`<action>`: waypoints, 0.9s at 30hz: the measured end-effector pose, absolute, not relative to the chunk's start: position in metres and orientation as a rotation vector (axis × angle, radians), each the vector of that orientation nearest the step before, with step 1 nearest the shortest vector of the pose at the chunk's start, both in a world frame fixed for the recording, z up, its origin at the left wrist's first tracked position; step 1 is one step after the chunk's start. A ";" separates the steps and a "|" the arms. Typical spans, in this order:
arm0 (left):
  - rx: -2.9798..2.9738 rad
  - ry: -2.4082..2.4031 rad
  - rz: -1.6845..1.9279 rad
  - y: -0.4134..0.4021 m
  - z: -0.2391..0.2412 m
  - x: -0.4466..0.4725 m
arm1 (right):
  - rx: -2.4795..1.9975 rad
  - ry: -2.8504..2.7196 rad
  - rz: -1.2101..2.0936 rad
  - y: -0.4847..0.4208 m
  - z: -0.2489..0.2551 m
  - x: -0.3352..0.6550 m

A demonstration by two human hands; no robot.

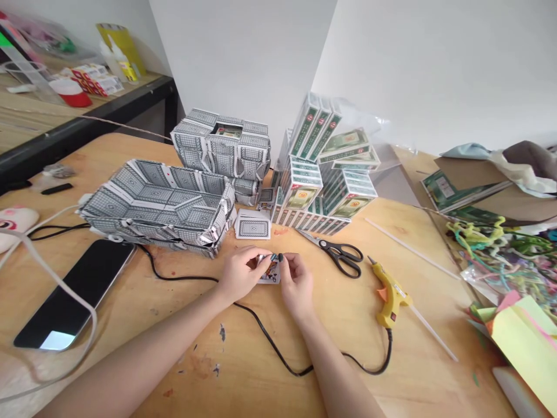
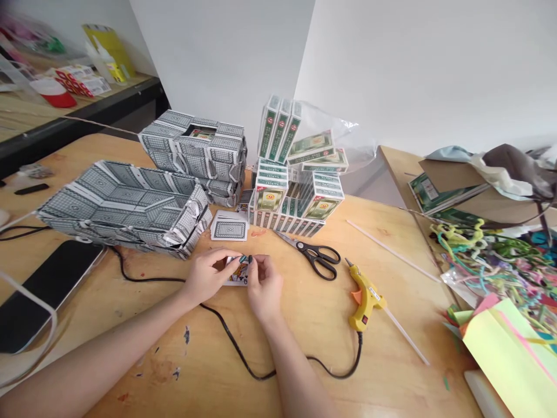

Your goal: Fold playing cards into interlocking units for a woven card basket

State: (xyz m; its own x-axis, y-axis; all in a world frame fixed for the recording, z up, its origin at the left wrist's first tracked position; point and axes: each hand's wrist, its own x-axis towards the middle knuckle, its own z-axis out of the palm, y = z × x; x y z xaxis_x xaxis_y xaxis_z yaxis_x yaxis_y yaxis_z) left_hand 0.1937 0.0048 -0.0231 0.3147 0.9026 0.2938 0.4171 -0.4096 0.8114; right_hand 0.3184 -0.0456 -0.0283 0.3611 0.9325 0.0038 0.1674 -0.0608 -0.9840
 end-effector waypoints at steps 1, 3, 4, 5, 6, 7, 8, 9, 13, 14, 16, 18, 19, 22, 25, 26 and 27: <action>1.951 1.146 0.994 0.004 -0.022 0.194 | -1.537 -1.048 0.813 -0.046 -0.030 0.318; 1.904 1.092 0.944 0.003 -0.021 0.194 | -1.578 -1.069 0.742 -0.047 -0.032 0.318; 1.869 1.068 0.912 0.003 -0.021 0.194 | -1.594 -1.082 0.714 -0.047 -0.033 0.318; 1.830 1.049 0.878 0.002 -0.021 0.195 | -1.608 -1.097 0.687 -0.048 -0.034 0.319; 1.788 1.039 0.844 0.002 -0.022 0.195 | -1.621 -1.111 0.659 -0.048 -0.034 0.319; 1.746 1.034 0.814 0.002 -0.022 0.195 | -1.634 -1.125 0.630 -0.047 -0.035 0.320; 1.706 1.029 0.786 0.002 -0.023 0.195 | -1.645 -1.138 0.602 -0.047 -0.035 0.320; 1.673 1.020 0.761 0.002 -0.023 0.196 | -1.654 -1.149 0.574 -0.047 -0.035 0.321; 1.617 0.983 0.706 0.003 -0.024 0.197 | -1.672 -1.187 0.490 -0.047 -0.036 0.323; 1.620 0.979 0.700 0.004 -0.024 0.196 | -1.676 -1.188 0.478 -0.047 -0.036 0.323; 1.634 0.980 0.684 0.004 -0.025 0.196 | -1.682 -1.182 0.473 -0.047 -0.037 0.324; 1.648 0.989 0.665 0.004 -0.025 0.196 | -1.684 -1.172 0.481 -0.047 -0.037 0.324; 1.655 0.997 0.658 0.004 -0.026 0.195 | -1.684 -1.169 0.487 -0.047 -0.037 0.324; 1.676 1.007 0.648 0.004 -0.027 0.194 | -1.677 -1.162 0.501 -0.045 -0.036 0.325; 1.674 0.976 0.678 0.003 -0.027 0.194 | -1.674 -1.139 0.522 -0.044 -0.036 0.325; 1.665 0.960 0.696 0.003 -0.026 0.194 | -1.674 -1.125 0.534 -0.044 -0.036 0.326; 1.655 0.951 0.713 0.003 -0.026 0.194 | -1.672 -1.110 0.547 -0.044 -0.036 0.326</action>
